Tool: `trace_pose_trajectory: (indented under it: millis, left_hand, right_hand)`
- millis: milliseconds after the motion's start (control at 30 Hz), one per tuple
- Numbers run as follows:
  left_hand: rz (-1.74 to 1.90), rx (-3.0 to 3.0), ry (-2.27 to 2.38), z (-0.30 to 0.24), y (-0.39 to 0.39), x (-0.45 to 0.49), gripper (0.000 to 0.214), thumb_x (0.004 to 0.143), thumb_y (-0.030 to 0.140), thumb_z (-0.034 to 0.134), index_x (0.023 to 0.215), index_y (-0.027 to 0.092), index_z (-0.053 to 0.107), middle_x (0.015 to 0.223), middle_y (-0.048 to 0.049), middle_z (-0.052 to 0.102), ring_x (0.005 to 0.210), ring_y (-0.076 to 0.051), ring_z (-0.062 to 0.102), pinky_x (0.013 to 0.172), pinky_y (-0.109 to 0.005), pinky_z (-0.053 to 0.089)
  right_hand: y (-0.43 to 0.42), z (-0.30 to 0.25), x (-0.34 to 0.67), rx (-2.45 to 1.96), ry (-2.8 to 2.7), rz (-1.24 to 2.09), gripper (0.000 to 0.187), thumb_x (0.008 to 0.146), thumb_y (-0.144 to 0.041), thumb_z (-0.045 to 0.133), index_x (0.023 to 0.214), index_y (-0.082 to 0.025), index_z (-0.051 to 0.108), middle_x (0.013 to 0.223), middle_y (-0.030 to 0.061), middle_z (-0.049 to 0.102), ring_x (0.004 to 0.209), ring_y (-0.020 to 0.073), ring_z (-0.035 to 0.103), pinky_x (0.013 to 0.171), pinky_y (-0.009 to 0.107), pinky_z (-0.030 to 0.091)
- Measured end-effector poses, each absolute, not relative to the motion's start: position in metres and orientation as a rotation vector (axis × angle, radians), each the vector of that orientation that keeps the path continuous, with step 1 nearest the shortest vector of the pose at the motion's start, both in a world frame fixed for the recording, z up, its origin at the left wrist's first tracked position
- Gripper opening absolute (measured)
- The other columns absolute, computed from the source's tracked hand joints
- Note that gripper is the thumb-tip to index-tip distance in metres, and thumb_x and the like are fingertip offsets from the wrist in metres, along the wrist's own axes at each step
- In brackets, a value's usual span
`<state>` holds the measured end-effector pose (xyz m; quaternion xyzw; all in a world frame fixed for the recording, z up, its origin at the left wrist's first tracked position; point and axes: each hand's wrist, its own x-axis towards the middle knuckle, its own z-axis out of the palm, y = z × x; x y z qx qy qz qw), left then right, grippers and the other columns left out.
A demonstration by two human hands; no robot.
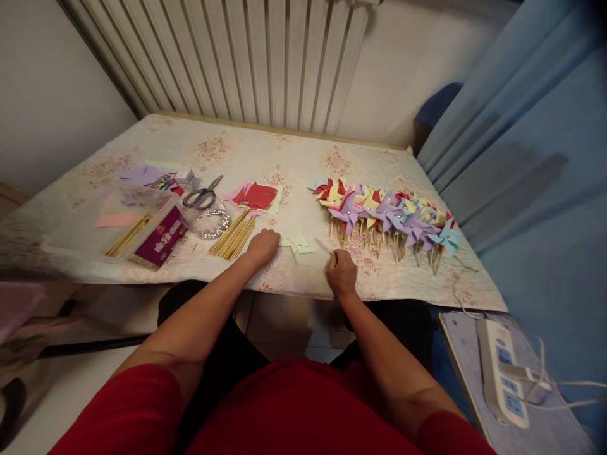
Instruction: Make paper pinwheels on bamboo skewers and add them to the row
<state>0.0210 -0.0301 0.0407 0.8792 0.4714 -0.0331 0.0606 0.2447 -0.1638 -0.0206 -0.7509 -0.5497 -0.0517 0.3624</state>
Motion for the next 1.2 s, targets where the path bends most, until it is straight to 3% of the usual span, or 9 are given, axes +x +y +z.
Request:
trace_pose_trajectory:
  millis: [167,400,667,1200]
  left_hand:
    - [-0.019,2.601,1.371,0.045,-0.037,0.006,0.022,0.087,0.016,0.044,0.090,0.015,0.065,0.100,-0.0173,0.067,0.096,-0.028,0.061,0.079,-0.036,0.046]
    - [0.293,2.278,1.503,0.039,-0.051,-0.006,0.007,0.081,0.020,0.053,0.075,0.021,0.055,0.078,-0.0045,0.065,0.074,-0.019,0.058,0.067,-0.030,0.040]
    - [0.753,1.712,1.445,0.037,-0.049,0.010,0.010,0.074,0.019,0.056,0.068,0.020,0.049,0.061,0.0042,0.052,0.059,-0.012,0.048,0.057,-0.024,0.034]
    - [0.909,1.157,0.985,0.016,-0.021,0.018,0.020,0.065,0.024,0.065,0.067,0.020,0.045,0.047,0.0079,0.049,0.044,-0.008,0.046,0.049,-0.021,0.037]
  right_hand:
    - [-0.164,-0.018,0.243,-1.987,-1.390,-0.075,0.023,0.092,-0.016,0.041,0.098,-0.016,0.063,0.087,0.0083,0.063,0.076,0.0196,0.055,0.067,0.029,0.039]
    - [-0.164,-0.017,0.242,-2.008,-1.381,-0.086,0.023,0.094,-0.017,0.041,0.100,-0.016,0.063,0.087,0.0075,0.065,0.071,0.0182,0.056,0.064,0.028,0.036]
    - [-0.162,-0.022,0.243,-2.022,-1.481,-0.181,0.021,0.094,-0.018,0.044,0.101,-0.017,0.063,0.082,0.0045,0.065,0.066,0.0158,0.054,0.062,0.026,0.032]
    - [-0.162,-0.026,0.241,-2.104,-1.560,-0.217,0.026,0.097,-0.026,0.040,0.104,-0.016,0.063,0.091,0.0082,0.070,0.074,0.0195,0.063,0.068,0.029,0.040]
